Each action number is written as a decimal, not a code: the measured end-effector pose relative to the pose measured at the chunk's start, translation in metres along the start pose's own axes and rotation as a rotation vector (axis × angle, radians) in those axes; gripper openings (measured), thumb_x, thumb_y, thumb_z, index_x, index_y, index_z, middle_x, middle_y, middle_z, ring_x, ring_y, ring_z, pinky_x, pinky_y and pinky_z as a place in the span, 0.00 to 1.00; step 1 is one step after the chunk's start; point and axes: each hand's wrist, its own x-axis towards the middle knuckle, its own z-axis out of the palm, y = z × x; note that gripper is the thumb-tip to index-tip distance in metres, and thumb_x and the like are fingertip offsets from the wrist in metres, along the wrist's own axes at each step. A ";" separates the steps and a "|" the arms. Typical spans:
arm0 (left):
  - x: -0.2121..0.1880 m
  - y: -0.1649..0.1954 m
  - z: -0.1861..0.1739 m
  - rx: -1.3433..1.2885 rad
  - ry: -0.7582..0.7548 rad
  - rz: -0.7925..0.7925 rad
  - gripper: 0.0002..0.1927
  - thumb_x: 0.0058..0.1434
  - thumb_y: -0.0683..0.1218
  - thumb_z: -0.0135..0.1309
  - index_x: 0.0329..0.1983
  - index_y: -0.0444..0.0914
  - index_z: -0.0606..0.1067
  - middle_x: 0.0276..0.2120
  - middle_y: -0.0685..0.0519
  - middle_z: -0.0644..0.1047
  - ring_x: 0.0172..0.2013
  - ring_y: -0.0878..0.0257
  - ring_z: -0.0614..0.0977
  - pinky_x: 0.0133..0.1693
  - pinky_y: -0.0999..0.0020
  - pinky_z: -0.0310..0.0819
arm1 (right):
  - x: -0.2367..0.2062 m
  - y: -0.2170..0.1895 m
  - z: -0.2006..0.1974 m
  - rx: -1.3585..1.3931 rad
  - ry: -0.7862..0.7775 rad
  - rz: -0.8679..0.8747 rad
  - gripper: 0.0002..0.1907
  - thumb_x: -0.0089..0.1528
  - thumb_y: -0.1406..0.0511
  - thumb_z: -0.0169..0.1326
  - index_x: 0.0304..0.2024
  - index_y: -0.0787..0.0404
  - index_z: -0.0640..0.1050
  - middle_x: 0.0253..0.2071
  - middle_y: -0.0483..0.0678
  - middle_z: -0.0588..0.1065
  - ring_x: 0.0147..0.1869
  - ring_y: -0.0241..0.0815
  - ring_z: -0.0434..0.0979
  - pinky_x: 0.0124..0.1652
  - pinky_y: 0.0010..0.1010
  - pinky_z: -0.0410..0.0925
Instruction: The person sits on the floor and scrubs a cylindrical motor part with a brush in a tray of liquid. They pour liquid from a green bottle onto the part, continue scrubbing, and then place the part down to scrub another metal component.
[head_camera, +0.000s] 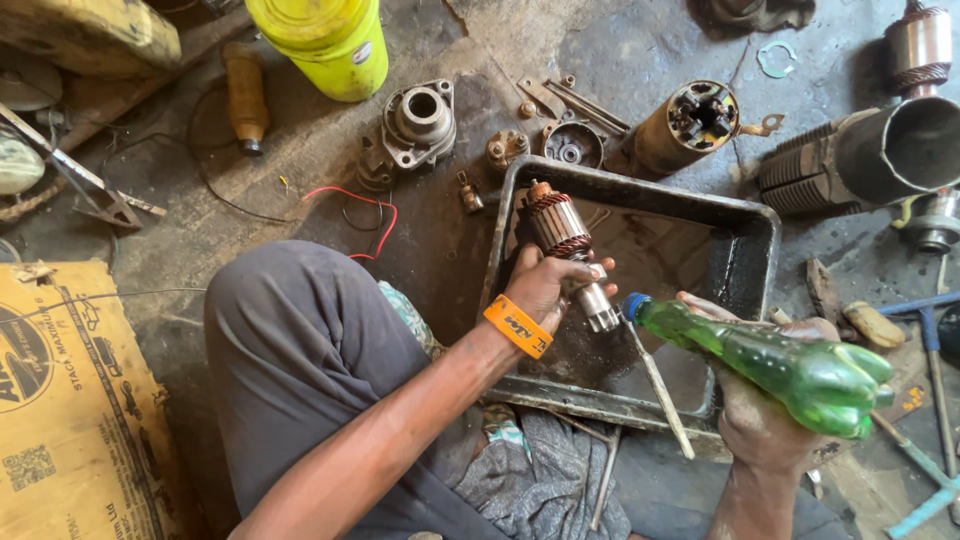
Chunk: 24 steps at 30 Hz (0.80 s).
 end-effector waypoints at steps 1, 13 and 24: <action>0.000 -0.001 0.000 0.031 0.002 0.034 0.24 0.47 0.28 0.57 0.44 0.36 0.61 0.40 0.43 0.75 0.42 0.48 0.86 0.39 0.50 0.87 | 0.000 0.002 0.000 -0.106 -0.013 -0.045 0.24 0.54 0.79 0.68 0.50 0.70 0.74 0.43 0.59 0.77 0.40 0.47 0.79 0.41 0.34 0.72; -0.004 0.000 0.004 0.298 0.006 0.316 0.30 0.39 0.35 0.72 0.44 0.33 0.69 0.35 0.49 0.77 0.29 0.59 0.81 0.26 0.61 0.85 | 0.003 0.018 0.008 0.625 -0.177 0.057 0.22 0.65 0.73 0.61 0.55 0.61 0.65 0.47 0.59 0.79 0.58 0.60 0.83 0.50 0.36 0.79; -0.002 0.000 0.003 0.280 0.029 0.247 0.28 0.43 0.35 0.72 0.44 0.28 0.70 0.32 0.43 0.78 0.23 0.56 0.82 0.24 0.61 0.81 | 0.004 0.006 0.003 0.251 -0.168 -0.026 0.23 0.63 0.74 0.61 0.55 0.67 0.63 0.48 0.61 0.79 0.49 0.55 0.84 0.44 0.32 0.79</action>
